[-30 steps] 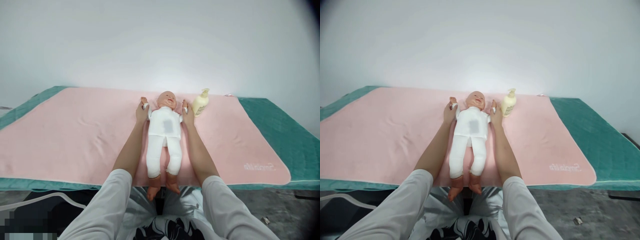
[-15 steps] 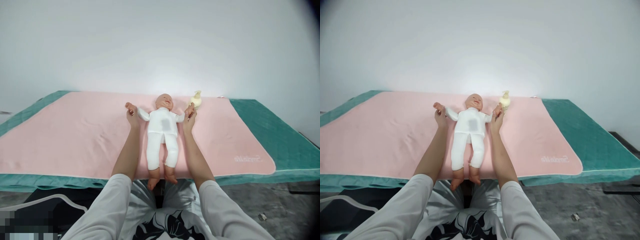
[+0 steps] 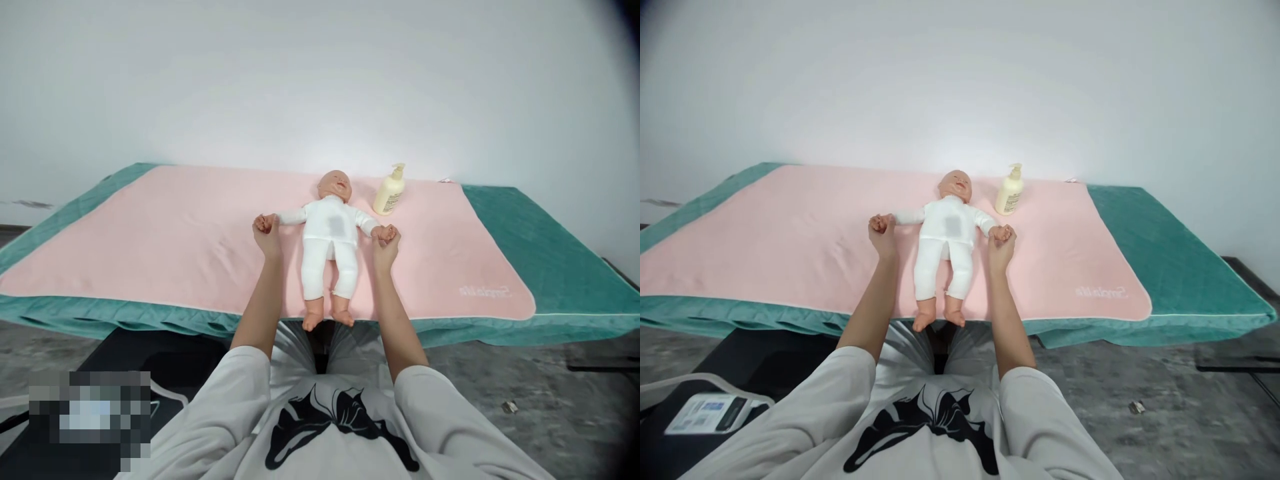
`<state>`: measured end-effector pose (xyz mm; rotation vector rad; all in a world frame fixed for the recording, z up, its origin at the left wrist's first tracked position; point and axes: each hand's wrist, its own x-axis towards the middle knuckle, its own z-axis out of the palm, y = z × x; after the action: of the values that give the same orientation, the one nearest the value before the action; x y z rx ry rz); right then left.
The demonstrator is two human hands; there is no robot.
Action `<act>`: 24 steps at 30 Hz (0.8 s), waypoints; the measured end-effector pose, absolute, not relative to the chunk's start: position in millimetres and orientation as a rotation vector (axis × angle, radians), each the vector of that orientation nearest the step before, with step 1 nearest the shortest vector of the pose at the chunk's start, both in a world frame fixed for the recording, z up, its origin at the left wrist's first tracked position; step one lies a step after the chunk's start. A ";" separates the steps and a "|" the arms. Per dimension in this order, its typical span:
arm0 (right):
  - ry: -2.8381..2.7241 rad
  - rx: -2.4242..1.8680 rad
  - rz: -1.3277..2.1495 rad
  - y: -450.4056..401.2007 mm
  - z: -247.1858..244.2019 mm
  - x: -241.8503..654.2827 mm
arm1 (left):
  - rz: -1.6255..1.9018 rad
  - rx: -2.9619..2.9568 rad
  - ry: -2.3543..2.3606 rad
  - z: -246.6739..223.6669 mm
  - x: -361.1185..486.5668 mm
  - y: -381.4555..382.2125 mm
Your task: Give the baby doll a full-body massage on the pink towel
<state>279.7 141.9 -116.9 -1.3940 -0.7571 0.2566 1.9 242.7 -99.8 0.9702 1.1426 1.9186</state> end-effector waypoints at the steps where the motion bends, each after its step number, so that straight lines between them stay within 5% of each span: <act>1: -0.775 -1.411 0.275 136.7 -118.4 279.2 | 1.910 0.966 1.200 -100.8 0.9 236.6; 13: -0.993 -1.661 0.126 104.2 -112.8 270.5 | 1.514 1.487 1.620 -107.4 -8.0 190.4; 24: -0.848 -1.553 0.172 122.7 -118.5 287.3 | 1.679 1.171 1.418 -106.4 -9.5 196.2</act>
<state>287.3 122.7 -118.5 -1.5531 -0.8481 0.1717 -9.5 196.2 -106.4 1.1708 1.4177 1.6786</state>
